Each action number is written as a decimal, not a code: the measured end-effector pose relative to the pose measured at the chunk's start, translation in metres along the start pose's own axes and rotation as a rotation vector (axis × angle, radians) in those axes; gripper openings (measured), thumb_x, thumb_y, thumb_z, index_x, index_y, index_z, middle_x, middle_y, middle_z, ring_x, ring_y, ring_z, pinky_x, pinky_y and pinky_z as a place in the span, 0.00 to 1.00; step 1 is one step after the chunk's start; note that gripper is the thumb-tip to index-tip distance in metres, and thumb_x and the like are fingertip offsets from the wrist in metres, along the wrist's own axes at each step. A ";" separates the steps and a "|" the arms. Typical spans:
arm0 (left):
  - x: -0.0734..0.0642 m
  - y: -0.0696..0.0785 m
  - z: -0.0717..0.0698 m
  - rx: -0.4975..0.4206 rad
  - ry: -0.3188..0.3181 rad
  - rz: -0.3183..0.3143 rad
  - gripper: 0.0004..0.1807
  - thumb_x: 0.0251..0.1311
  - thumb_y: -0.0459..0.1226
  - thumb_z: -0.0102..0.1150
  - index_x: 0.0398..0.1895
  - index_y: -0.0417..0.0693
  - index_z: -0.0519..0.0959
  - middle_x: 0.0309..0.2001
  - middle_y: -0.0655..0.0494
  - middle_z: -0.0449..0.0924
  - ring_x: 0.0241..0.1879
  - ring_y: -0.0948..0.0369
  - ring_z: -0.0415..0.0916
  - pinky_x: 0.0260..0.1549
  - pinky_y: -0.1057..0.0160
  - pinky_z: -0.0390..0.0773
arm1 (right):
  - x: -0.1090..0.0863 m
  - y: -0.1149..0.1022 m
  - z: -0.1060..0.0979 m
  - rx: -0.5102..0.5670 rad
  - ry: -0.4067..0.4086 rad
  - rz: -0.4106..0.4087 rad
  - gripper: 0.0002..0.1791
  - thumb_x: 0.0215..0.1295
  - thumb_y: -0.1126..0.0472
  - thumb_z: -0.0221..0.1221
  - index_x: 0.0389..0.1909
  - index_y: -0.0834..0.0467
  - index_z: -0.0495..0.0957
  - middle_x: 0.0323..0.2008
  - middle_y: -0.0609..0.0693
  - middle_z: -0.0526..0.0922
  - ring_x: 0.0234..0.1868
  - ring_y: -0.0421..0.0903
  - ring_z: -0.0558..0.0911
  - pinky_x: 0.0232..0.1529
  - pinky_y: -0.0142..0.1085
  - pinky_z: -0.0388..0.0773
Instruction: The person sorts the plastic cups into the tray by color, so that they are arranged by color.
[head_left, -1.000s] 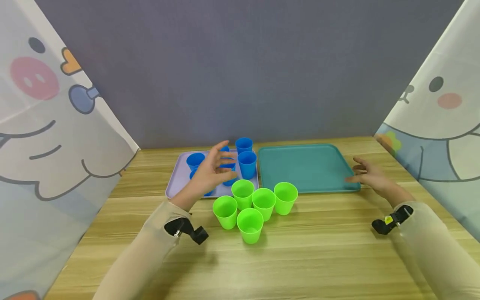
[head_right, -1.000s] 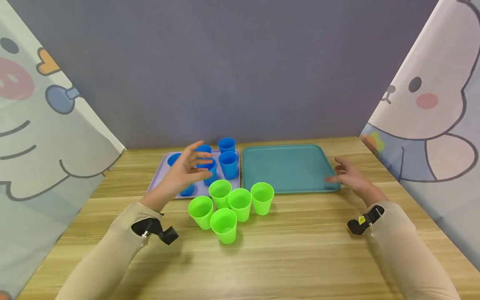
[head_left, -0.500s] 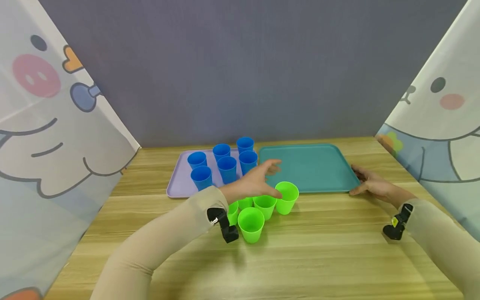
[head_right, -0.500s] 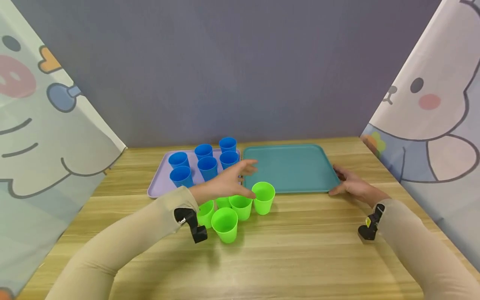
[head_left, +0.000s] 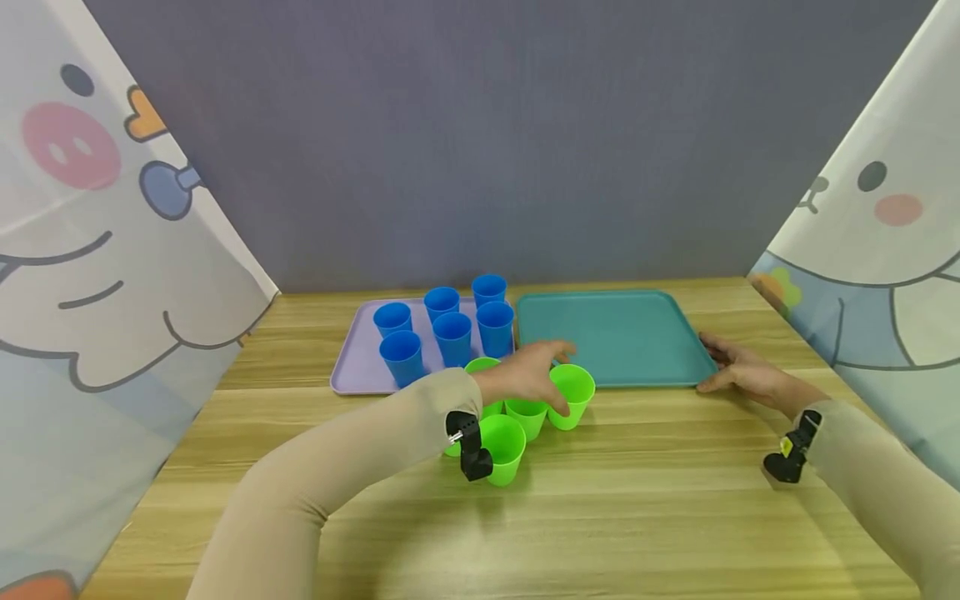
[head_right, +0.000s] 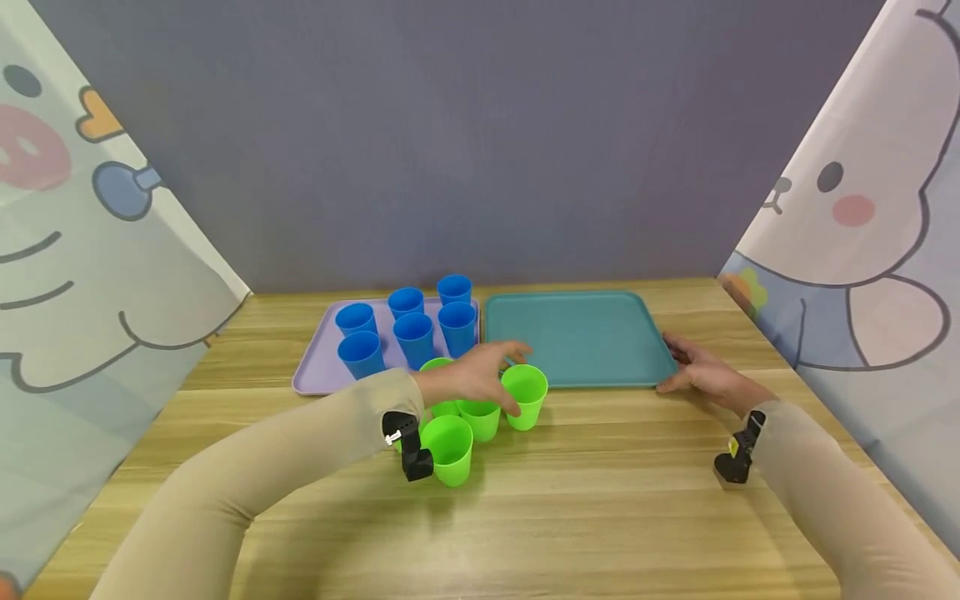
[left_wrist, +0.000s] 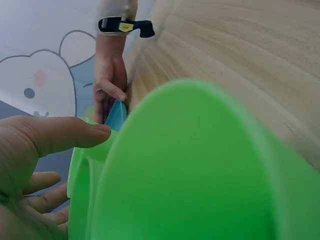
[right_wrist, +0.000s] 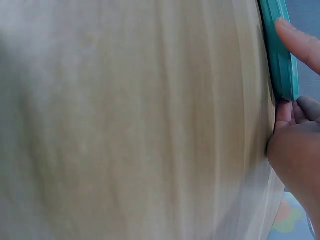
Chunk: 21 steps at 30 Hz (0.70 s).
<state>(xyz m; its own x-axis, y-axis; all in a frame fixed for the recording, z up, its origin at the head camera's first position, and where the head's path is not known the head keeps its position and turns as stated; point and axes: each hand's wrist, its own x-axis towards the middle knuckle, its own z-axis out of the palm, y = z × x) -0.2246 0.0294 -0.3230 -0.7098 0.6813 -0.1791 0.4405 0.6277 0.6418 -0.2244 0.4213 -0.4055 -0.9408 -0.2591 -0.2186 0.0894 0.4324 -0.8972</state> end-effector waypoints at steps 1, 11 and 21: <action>0.001 0.000 0.001 0.012 0.001 -0.002 0.48 0.47 0.36 0.79 0.73 0.47 0.64 0.66 0.49 0.72 0.66 0.52 0.67 0.58 0.58 0.74 | 0.000 0.000 0.000 -0.004 0.000 0.002 0.60 0.56 0.74 0.65 0.74 0.72 0.27 0.72 0.79 0.31 0.71 0.76 0.37 0.68 0.68 0.42; 0.008 0.005 -0.014 -0.007 0.029 0.027 0.41 0.47 0.37 0.79 0.67 0.44 0.72 0.64 0.50 0.74 0.60 0.51 0.72 0.52 0.62 0.78 | 0.001 0.001 -0.002 -0.005 0.000 -0.013 0.60 0.56 0.74 0.64 0.74 0.72 0.27 0.73 0.78 0.31 0.71 0.76 0.36 0.68 0.68 0.40; 0.029 0.009 -0.045 -0.152 0.124 -0.019 0.38 0.42 0.38 0.82 0.61 0.49 0.78 0.61 0.52 0.75 0.55 0.54 0.75 0.43 0.64 0.81 | -0.003 0.002 -0.004 0.014 -0.023 -0.020 0.59 0.56 0.73 0.65 0.75 0.72 0.28 0.74 0.76 0.31 0.72 0.75 0.37 0.56 0.26 0.65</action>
<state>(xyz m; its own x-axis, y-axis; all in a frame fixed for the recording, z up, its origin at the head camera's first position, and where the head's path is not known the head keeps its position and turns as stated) -0.2665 0.0377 -0.2888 -0.7837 0.6121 -0.1056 0.3444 0.5697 0.7462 -0.2221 0.4259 -0.4047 -0.9345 -0.2876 -0.2098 0.0757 0.4154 -0.9065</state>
